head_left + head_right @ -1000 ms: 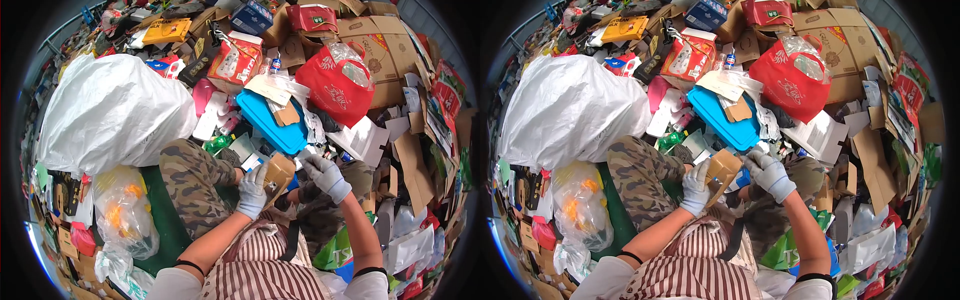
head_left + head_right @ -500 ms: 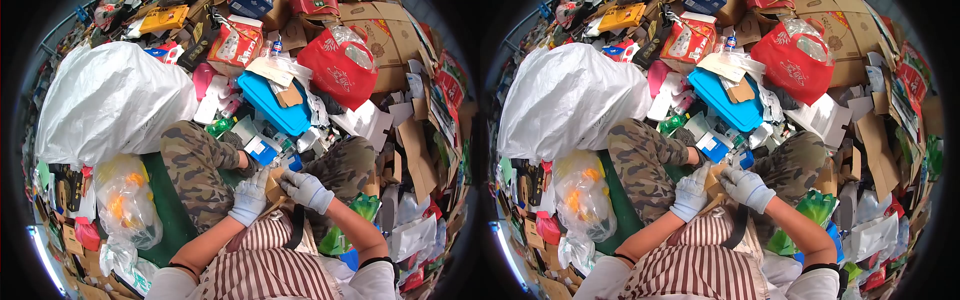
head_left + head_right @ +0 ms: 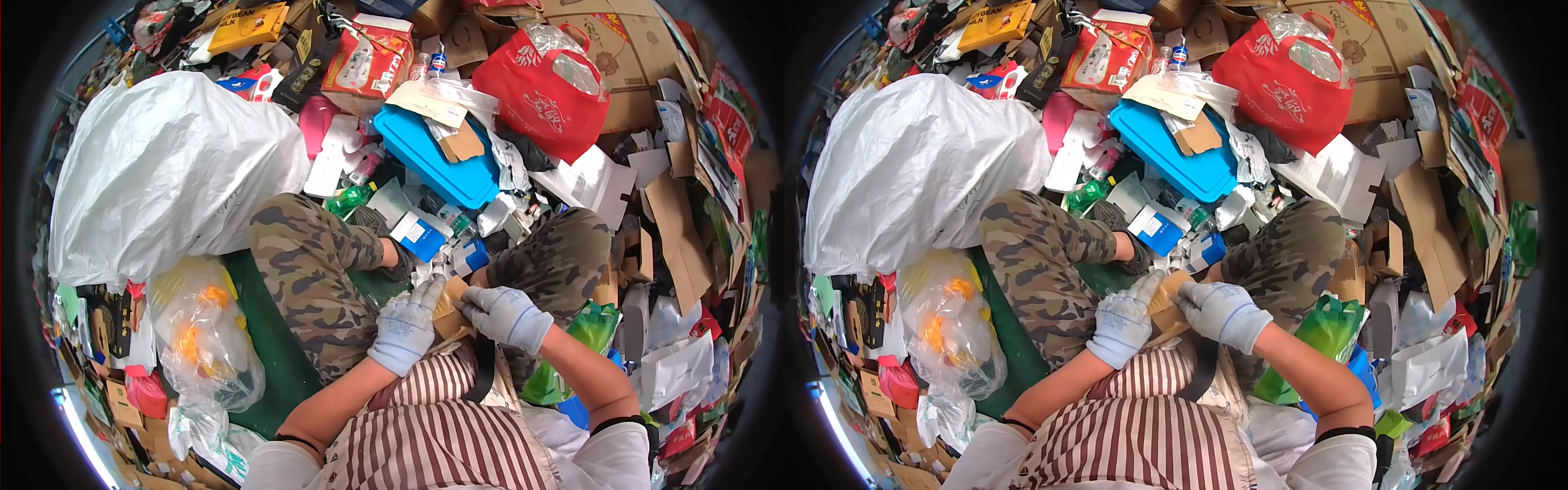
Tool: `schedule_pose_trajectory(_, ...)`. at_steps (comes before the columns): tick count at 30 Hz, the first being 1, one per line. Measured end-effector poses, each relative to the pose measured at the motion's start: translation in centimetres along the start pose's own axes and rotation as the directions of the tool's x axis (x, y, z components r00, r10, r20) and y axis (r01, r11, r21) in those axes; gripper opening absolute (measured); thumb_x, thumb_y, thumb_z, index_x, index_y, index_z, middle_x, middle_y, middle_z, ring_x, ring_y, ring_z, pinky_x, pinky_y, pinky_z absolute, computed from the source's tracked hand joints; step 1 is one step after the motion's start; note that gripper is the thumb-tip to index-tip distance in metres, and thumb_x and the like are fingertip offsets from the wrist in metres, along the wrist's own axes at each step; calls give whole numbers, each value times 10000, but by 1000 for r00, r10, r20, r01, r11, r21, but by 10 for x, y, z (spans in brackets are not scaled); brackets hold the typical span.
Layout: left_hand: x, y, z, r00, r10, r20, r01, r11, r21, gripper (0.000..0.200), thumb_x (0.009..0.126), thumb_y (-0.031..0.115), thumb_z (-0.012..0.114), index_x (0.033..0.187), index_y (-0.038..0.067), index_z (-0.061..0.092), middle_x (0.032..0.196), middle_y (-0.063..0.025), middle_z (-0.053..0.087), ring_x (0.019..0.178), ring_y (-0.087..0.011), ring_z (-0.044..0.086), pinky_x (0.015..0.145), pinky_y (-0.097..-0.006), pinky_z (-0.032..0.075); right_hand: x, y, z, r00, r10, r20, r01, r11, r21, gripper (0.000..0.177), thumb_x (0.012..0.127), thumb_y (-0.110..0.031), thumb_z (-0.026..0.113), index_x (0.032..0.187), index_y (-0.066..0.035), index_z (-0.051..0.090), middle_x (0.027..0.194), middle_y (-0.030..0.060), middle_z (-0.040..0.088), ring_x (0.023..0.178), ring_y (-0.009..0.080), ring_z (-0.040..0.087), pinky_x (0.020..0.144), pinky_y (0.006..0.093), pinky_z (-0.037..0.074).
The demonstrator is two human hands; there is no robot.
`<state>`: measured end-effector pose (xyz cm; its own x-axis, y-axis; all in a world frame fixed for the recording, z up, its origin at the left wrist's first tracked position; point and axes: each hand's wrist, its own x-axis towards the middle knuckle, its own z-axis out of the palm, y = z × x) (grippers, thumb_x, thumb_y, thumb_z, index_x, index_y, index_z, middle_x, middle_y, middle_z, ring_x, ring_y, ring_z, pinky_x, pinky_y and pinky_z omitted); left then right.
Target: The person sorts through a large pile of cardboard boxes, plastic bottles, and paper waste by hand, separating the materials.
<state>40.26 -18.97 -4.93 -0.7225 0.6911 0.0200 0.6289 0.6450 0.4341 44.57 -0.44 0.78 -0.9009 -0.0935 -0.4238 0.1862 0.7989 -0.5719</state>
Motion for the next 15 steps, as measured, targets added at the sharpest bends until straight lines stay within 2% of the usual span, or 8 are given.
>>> schedule_pose_trajectory(3, 3, 4, -3, 998, 36, 45, -38, 998, 58, 596, 731, 57, 504, 1318, 144, 441, 1190, -93, 581, 950, -240, 604, 812, -348, 459, -1, -7, -9, 993, 61, 103, -48, 991, -126, 290, 909, -320, 453, 960, -69, 589, 824, 186, 632, 802, 348, 613, 725, 435, 475)
schedule_pose_trajectory(6, 5, 5, 0, 988, 39, 151, -44, 999, 32, 571, 789, 99, 460, 1352, 174, 402, 1246, -110, 539, 853, -272, 624, 818, -388, 457, -7, -5, -11, 993, 47, 110, -29, 987, -161, 283, 906, -312, 450, 947, -67, 587, 825, 183, 635, 804, 346, 613, 722, 436, 474)
schedule_pose_trajectory(9, 15, 11, -9, 964, 7, 265, 6, 999, -49, 519, 792, 111, 471, 1306, 181, 470, 1208, -114, 569, 876, -280, 631, 799, -396, 470, -10, 5, -3, 998, -18, 53, 25, 990, -139, 268, 876, -308, 504, 983, -77, 586, 795, 182, 625, 788, 351, 611, 698, 424, 479)
schedule_pose_trajectory(12, 26, 0, -17, 916, -9, 400, 88, 980, -180, 482, 752, 48, 462, 1202, 172, 581, 1105, -115, 626, 932, -284, 617, 828, -389, 467, -14, 12, 15, 997, 12, 78, 0, 987, -162, 244, 862, -270, 516, 999, -77, 578, 787, 180, 624, 784, 349, 612, 704, 420, 482)
schedule_pose_trajectory(13, 26, 0, -19, 926, -25, 378, 105, 976, -191, 430, 750, 80, 466, 1138, 173, 628, 1076, -136, 631, 924, -294, 616, 826, -385, 469, -16, 16, 23, 1000, -13, 13, 15, 986, -163, 236, 857, -263, 524, 1010, -92, 579, 759, 158, 622, 751, 329, 617, 669, 426, 484)
schedule_pose_trajectory(15, 38, 1, -33, 881, -55, 470, 126, 984, -122, 431, 751, 114, 473, 1146, 194, 623, 1073, -139, 630, 927, -296, 615, 830, -386, 468, -13, 14, 16, 998, -57, 31, 63, 962, -265, 230, 851, -271, 530, 1001, -105, 584, 743, 138, 621, 720, 310, 620, 636, 430, 481)
